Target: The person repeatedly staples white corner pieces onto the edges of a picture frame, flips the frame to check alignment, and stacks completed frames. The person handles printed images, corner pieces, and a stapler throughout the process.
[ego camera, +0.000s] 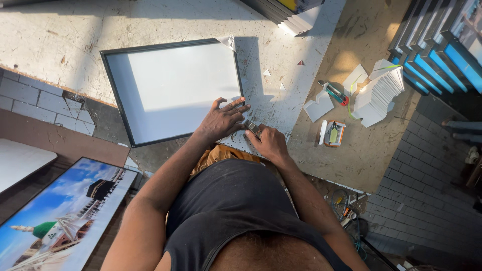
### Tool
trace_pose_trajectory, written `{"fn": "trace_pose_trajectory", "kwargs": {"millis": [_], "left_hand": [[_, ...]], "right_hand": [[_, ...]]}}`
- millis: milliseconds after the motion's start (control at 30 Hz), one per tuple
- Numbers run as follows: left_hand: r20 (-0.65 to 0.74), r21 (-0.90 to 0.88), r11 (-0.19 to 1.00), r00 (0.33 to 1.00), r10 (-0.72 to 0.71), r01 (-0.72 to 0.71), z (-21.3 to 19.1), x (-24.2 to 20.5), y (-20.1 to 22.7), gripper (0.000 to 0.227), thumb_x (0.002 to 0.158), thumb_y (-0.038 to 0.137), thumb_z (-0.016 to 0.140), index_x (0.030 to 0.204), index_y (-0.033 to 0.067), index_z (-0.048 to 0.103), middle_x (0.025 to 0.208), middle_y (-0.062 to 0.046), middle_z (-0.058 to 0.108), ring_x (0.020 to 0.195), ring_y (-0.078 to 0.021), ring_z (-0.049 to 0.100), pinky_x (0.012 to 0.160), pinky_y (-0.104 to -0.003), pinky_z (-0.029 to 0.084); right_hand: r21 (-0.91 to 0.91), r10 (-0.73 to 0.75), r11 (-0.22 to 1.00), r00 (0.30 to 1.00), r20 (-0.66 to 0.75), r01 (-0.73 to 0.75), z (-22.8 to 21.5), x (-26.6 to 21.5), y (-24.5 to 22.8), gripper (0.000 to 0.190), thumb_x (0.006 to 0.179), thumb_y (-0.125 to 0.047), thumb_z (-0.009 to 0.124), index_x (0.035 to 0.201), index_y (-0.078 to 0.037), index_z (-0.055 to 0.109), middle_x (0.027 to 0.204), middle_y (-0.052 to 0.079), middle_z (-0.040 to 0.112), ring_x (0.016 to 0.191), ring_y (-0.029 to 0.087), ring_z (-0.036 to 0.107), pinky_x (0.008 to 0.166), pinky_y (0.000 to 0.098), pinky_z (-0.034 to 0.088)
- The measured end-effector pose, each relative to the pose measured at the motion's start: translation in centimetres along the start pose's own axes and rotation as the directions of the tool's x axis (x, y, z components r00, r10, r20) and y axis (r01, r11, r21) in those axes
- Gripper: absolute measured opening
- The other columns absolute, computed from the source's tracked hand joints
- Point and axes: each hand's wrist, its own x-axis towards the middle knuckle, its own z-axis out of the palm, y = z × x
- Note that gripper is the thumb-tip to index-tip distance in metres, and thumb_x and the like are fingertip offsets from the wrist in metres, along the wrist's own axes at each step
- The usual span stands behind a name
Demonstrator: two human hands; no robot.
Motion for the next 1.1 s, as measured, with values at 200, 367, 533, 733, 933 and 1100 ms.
{"fn": "trace_pose_trajectory", "kwargs": {"millis": [200,367,533,733,933,1100], "left_hand": [[0.008,-0.004,1.000,1.000,-0.002,0.002,-0.2,-0.6,0.2,0.038,0.097,0.056,0.056,0.104,0.0209,0.070,0.153,0.009,0.052,0.149,-0.0106,0.033,0.121,-0.055,0.018],[0.038,0.086,0.996,0.999,-0.007,0.004,0.0,-0.3,0.0,0.039,0.096,0.055,0.056,0.110,0.0211,0.069,0.158,0.009,0.045,0.151,-0.0105,0.029,0.122,-0.055,0.020],[-0.037,0.214,0.975,0.998,-0.046,0.053,-0.2,-4.7,-1.9,0.053,0.099,0.057,0.053,0.133,0.0170,0.059,0.168,-0.007,0.031,0.155,-0.0215,0.025,0.121,-0.053,0.022],[-0.086,0.478,0.730,0.853,-0.514,0.488,-1.8,-17.6,-6.4,0.059,0.081,0.068,0.067,0.122,0.0261,0.061,0.170,0.002,0.032,0.157,-0.0145,0.027,0.123,-0.044,0.019],[-0.354,0.571,0.574,0.807,-0.472,0.587,-4.6,-25.0,-7.6,0.019,0.090,0.015,0.081,0.093,0.0284,0.068,0.153,0.010,0.059,0.156,-0.0153,0.043,0.122,-0.045,0.024],[-0.418,0.352,0.770,0.826,-0.378,0.532,-10.0,-24.3,-3.7,0.016,0.093,0.014,0.080,0.101,0.0193,0.067,0.141,0.007,0.065,0.148,-0.0125,0.052,0.124,-0.043,0.029]], "right_hand": [[0.054,-0.048,0.997,0.994,-0.096,0.053,1.0,-0.2,-0.2,0.048,0.094,-0.049,0.069,0.083,-0.002,0.069,0.061,0.012,0.068,0.053,0.027,0.070,0.052,0.0420,0.056],[0.055,-0.007,0.998,0.999,-0.050,0.009,0.5,-0.3,0.2,0.047,0.094,-0.050,0.065,0.089,-0.004,0.070,0.065,0.011,0.070,0.061,0.028,0.073,0.059,0.0438,0.058],[-0.123,0.103,0.988,0.989,0.102,-0.090,-0.5,-1.7,1.4,0.057,0.092,-0.059,0.064,0.090,-0.003,0.071,0.080,0.017,0.073,0.077,0.034,0.074,0.069,0.0488,0.058],[-0.137,0.220,0.970,0.965,0.141,-0.201,-2.6,-3.4,3.7,0.071,0.094,-0.071,0.058,0.087,-0.001,0.071,0.087,0.014,0.072,0.081,0.031,0.072,0.074,0.0480,0.056],[-0.239,0.018,0.954,0.832,-0.555,-0.181,-7.3,-0.8,10.8,0.051,0.087,-0.052,0.075,0.101,-0.004,0.069,0.102,0.015,0.070,0.094,0.034,0.069,0.076,0.0467,0.055],[-0.138,0.112,0.974,0.910,-0.398,-0.181,-7.2,1.0,17.7,0.040,0.081,-0.036,0.086,0.094,-0.002,0.070,0.103,0.014,0.071,0.098,0.034,0.068,0.084,0.0454,0.054]]}}
